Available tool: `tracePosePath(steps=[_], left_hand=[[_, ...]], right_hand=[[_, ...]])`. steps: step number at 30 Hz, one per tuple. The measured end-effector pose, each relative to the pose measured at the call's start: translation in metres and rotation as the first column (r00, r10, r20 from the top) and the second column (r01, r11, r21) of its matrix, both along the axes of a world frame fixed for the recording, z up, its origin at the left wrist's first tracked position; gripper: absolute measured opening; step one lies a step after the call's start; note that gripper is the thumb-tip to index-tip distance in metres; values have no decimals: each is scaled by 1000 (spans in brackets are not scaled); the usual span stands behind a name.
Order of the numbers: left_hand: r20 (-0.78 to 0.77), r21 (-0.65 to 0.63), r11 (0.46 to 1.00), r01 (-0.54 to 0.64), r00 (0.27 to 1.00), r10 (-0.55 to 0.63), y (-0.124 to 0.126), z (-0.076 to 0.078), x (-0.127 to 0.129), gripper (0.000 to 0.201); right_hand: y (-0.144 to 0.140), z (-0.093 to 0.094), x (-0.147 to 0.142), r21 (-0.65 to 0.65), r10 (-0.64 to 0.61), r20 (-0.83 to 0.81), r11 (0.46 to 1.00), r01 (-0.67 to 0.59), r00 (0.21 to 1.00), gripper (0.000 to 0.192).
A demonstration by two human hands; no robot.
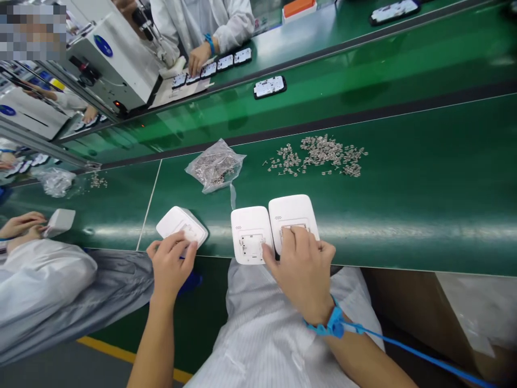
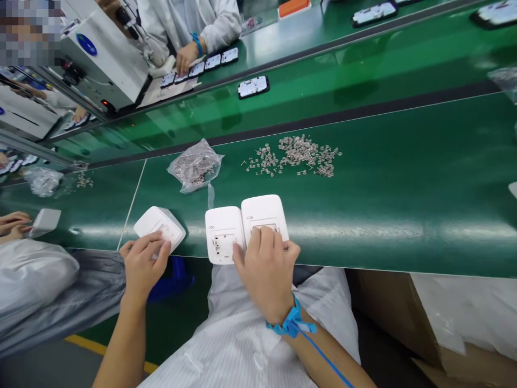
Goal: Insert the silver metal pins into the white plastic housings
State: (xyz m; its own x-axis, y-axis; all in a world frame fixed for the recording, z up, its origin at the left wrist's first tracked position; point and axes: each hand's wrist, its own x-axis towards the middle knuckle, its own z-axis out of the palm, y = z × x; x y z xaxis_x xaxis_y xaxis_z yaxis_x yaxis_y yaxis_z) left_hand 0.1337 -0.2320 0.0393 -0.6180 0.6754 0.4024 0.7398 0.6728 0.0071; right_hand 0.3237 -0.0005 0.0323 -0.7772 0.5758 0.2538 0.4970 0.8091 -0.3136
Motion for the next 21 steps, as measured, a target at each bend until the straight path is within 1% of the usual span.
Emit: tracePosePath(steps=[3, 5, 7, 9, 12, 15, 17, 19, 20, 21], left_hand=[[23, 13, 999, -47, 999, 46, -20, 1, -17, 34], [46, 7, 1000, -28, 999, 28, -31, 2, -29, 36], [52, 4, 1000, 21, 998, -22, -41, 1, -41, 36], [38, 11, 998, 63, 997, -63, -52, 0, -53, 39], [9, 27, 997, 77, 997, -77, -69, -4, -73, 42], [-15, 12, 995, 96, 995, -96, -85, -5, -100, 44], [-32, -13, 993, 118, 993, -118, -95, 1, -120, 46], [-51, -32, 989, 144, 988, -145, -98, 12, -136, 49], [-55, -36, 987, 157, 986, -158, -96, 18, -140, 50], [-52, -36, 984, 175, 983, -177, -90, 23, -141, 50]], right_hand=[[-21, 3, -12, 16, 95, 12, 995, -95, 995, 26], [-37, 6, -24, 24, 164, 25, 986, -164, 986, 26], [-53, 10, -41, 10, 224, 43, 974, -225, 974, 26], [-68, 14, -63, -29, 270, 76, 963, -269, 960, 24], [-86, 20, -101, -88, 324, 119, 945, -315, 938, 17], [-101, 22, -143, -141, 367, 111, 926, -351, 924, 22], [-110, 24, -169, -205, 385, 99, 910, -360, 918, 29], [-115, 29, -190, -295, 406, 78, 882, -368, 910, 29], [-114, 33, -197, -345, 427, 61, 857, -382, 902, 27], [-108, 37, -202, -394, 463, 36, 821, -413, 886, 27]])
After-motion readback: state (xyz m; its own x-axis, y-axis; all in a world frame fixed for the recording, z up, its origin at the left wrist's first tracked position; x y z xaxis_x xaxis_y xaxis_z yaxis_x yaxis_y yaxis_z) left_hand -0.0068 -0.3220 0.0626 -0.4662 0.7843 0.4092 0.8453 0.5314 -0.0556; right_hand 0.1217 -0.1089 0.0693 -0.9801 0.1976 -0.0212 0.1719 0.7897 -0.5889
